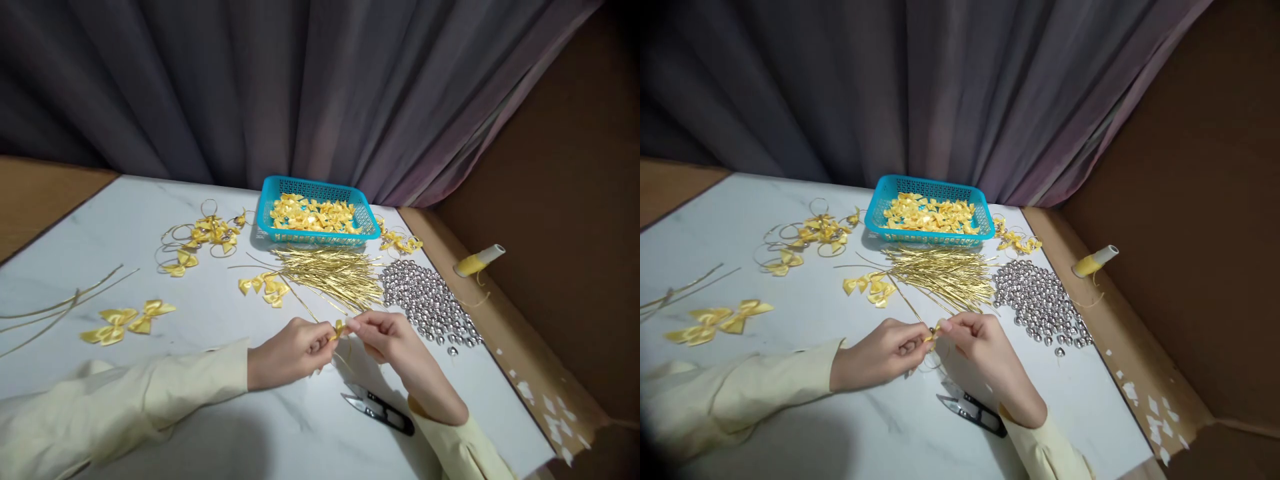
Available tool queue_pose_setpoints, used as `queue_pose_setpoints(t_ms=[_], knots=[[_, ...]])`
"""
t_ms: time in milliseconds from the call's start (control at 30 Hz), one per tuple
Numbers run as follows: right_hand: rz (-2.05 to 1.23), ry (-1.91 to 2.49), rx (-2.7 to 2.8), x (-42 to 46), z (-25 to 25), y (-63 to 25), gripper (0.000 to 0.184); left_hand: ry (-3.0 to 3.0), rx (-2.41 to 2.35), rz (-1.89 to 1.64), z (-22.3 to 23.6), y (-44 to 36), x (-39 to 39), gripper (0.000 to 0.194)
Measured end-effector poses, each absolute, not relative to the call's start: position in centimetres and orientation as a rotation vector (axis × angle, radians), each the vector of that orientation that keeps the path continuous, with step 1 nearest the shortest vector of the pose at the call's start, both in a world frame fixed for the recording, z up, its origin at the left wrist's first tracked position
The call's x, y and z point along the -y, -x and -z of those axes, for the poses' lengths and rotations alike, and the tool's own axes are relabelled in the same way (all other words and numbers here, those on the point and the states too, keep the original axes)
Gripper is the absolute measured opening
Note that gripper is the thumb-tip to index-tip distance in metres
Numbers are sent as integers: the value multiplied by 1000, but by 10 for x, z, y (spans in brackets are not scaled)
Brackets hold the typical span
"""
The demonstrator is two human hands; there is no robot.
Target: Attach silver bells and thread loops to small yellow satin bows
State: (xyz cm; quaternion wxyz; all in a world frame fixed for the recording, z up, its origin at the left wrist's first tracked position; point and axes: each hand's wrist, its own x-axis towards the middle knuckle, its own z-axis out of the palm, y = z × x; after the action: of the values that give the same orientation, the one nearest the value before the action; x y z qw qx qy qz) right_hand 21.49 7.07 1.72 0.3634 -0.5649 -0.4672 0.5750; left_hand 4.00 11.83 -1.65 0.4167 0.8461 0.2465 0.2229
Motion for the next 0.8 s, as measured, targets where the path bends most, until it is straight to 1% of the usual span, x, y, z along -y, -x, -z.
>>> queue_pose_setpoints(t_ms=[200,467,600,800], knots=[[-1567,1395,989,-77,-7,-214,33,-2207,-560,-613,19,-39,-117,21],[-1544,1322,882,-73,-5,-222,28,-1985,-644,-659,15,-38,-115,18],[-1491,1379,965,-72,-4,-225,30,-1840,-721,-633,11,-39,-115,22],[-1356,1569,1269,-67,-9,-220,35,-1736,-792,-630,11,-38,-117,24]])
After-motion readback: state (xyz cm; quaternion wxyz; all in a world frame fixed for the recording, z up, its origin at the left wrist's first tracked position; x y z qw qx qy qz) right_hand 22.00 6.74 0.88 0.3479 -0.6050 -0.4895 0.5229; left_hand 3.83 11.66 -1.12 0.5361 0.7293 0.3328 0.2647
